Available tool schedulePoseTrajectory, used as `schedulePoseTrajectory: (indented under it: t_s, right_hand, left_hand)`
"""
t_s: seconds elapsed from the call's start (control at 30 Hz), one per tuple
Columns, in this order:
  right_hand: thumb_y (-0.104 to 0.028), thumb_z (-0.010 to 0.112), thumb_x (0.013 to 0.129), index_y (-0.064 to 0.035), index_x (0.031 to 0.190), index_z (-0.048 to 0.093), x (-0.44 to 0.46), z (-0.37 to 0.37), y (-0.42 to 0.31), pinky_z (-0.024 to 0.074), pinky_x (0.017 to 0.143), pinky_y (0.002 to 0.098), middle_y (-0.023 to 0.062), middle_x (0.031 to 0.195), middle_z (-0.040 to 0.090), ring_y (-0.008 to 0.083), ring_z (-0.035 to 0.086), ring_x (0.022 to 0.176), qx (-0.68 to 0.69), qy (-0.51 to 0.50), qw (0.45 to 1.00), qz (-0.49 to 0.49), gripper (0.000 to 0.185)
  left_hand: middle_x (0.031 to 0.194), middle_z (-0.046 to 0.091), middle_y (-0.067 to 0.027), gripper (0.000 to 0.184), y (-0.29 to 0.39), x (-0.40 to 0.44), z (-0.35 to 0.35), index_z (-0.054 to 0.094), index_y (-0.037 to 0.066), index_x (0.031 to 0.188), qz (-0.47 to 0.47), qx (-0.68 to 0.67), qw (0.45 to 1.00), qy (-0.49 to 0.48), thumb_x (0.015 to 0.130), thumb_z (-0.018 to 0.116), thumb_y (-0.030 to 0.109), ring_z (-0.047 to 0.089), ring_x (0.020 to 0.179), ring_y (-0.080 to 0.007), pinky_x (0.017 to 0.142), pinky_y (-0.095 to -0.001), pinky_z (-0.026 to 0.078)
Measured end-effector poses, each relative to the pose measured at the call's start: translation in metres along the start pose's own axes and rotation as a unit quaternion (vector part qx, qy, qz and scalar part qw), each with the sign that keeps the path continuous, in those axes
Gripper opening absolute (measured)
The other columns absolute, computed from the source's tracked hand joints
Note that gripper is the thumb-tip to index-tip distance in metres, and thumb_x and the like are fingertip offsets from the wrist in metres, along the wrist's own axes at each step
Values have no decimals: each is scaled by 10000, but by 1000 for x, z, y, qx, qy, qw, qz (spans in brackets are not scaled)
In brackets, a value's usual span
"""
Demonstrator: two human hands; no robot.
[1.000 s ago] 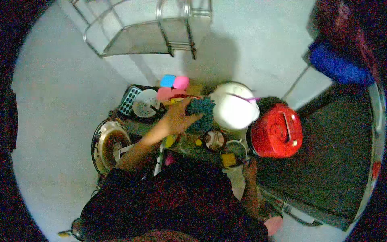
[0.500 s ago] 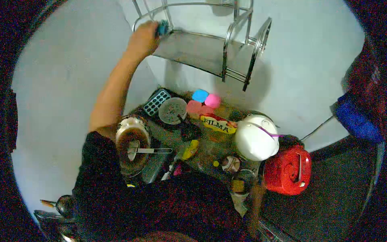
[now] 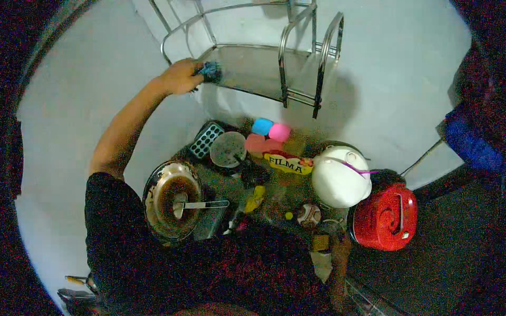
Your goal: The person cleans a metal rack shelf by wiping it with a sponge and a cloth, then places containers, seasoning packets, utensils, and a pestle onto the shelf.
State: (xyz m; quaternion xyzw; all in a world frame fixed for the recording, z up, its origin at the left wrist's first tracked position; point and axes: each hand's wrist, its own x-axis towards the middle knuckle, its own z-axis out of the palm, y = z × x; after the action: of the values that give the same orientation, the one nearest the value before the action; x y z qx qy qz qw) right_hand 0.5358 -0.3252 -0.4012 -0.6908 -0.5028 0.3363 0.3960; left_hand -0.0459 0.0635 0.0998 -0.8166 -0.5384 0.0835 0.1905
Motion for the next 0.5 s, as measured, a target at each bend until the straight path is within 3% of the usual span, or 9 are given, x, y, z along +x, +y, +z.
schedulePoseTrajectory:
  t_s: [0.07,0.13,0.17,0.23,0.27,0.4,0.47,0.5]
  right_hand:
    - [-370,604,1046,-4,1250,602,3,-1,9,496,646,343,80,875,645,171,613,728,-15,1,1000,-8,419]
    - [-358,628,1035,0,1254,602,6,1,11,513,659,345,81,886,649,177,621,737,-19,0,1000,-13,421]
    - [-355,636,1032,1,1256,601,9,2,10,518,664,346,81,890,650,179,624,740,-20,-1,1000,-15,422]
    - [-344,634,1034,-3,1260,597,1,-2,-57,533,682,330,79,930,648,182,634,761,7,2,999,-47,411]
    - [-341,634,1034,-4,1261,596,2,-4,-59,536,687,326,78,940,647,183,637,766,12,3,998,-56,409]
    - [-373,617,1039,-4,1261,592,11,3,-12,543,683,311,80,1004,638,180,650,785,155,24,987,-32,431]
    - [-356,611,1044,-6,1265,595,9,-5,-20,545,675,305,77,1015,637,174,654,789,151,-3,988,23,415]
    - [-333,608,1048,-9,1269,597,8,-14,-41,546,668,301,74,1015,638,170,657,790,118,-35,990,70,393]
  left_hand:
    - [1046,693,-236,312,24,-2,-8,694,-23,1008,28,-223,974,32,878,627,253,617,1074,-438,991,-511,462]
    - [1138,673,-231,364,56,-4,-10,677,-26,1050,140,-227,957,113,910,635,307,596,1107,-438,981,-525,468]
    - [1138,673,-231,364,73,-2,-8,677,-26,1050,140,-226,957,114,910,635,307,596,1107,-438,981,-525,468]
    - [1074,666,-239,343,96,-3,4,672,-14,1059,241,-286,883,284,955,634,310,613,1107,-410,1009,-503,463]
    - [1074,666,-239,343,94,-5,4,672,-14,1059,238,-287,883,285,955,634,310,613,1107,-410,1009,-503,463]
    - [1109,668,-247,392,75,-10,4,664,-39,1053,152,-201,933,256,980,615,344,621,1110,-421,997,-512,483]
    - [1181,665,-278,403,50,2,5,679,-41,1040,-59,-148,973,165,982,604,351,635,1113,-434,977,-524,508]
    - [1181,665,-278,403,41,10,2,679,-41,1040,-60,-147,973,168,982,604,351,635,1113,-434,977,-524,508]
